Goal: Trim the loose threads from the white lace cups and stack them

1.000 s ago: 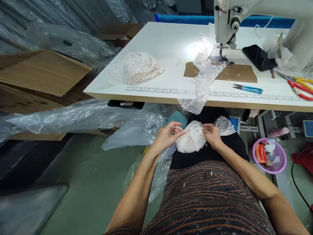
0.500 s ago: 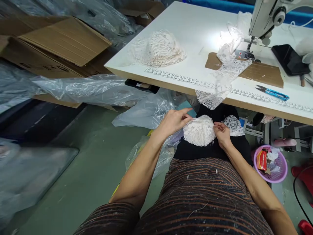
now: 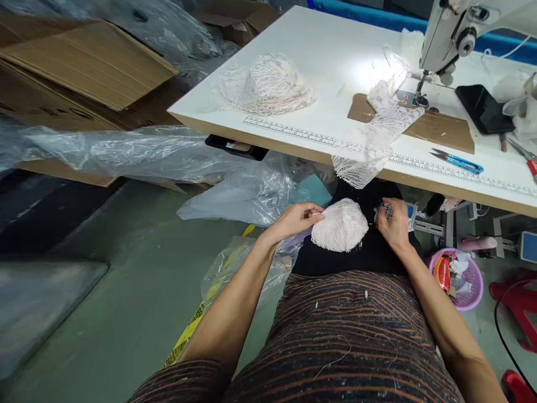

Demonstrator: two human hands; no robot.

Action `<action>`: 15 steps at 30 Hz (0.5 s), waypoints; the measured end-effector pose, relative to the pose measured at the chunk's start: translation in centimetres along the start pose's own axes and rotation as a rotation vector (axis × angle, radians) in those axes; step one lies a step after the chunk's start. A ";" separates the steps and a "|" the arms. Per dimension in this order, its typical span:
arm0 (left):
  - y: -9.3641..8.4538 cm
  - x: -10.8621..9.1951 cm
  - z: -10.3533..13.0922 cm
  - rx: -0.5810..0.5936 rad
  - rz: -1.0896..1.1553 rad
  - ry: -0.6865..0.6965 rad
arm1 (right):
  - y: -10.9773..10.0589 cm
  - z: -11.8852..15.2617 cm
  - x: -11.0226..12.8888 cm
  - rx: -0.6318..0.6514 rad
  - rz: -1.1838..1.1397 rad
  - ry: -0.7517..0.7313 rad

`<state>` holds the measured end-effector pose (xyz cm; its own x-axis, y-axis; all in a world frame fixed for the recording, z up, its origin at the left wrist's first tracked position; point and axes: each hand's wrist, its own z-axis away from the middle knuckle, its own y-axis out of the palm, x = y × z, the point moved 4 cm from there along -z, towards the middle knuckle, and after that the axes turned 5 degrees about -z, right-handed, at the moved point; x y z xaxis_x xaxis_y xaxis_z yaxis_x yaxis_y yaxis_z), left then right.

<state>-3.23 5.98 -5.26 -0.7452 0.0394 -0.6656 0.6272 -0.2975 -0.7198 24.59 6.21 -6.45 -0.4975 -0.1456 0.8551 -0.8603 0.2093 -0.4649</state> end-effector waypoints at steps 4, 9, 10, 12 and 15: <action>-0.2 -0.2 0.8 -0.073 -0.033 -0.057 | -3.2 -0.8 -3.2 -0.012 0.400 0.053; -1.8 -1.8 1.4 -0.224 -0.123 0.007 | -3.9 0.0 -4.1 0.135 0.334 0.065; -2.3 -2.2 1.5 -0.233 -0.138 0.022 | -4.1 0.2 -3.2 0.149 0.316 0.037; -3.1 -3.2 1.8 -0.204 -0.152 0.040 | -4.8 0.4 -0.4 0.202 0.249 -0.052; -4.0 -5.0 1.7 -0.112 -0.087 0.067 | -7.6 0.1 4.7 0.249 0.119 -0.206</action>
<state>-2.34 5.37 1.29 -0.7834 0.1253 -0.6088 0.5851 -0.1817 -0.7903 28.75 3.79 1.11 -0.5861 -0.3321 0.7390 -0.7829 -0.0026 -0.6221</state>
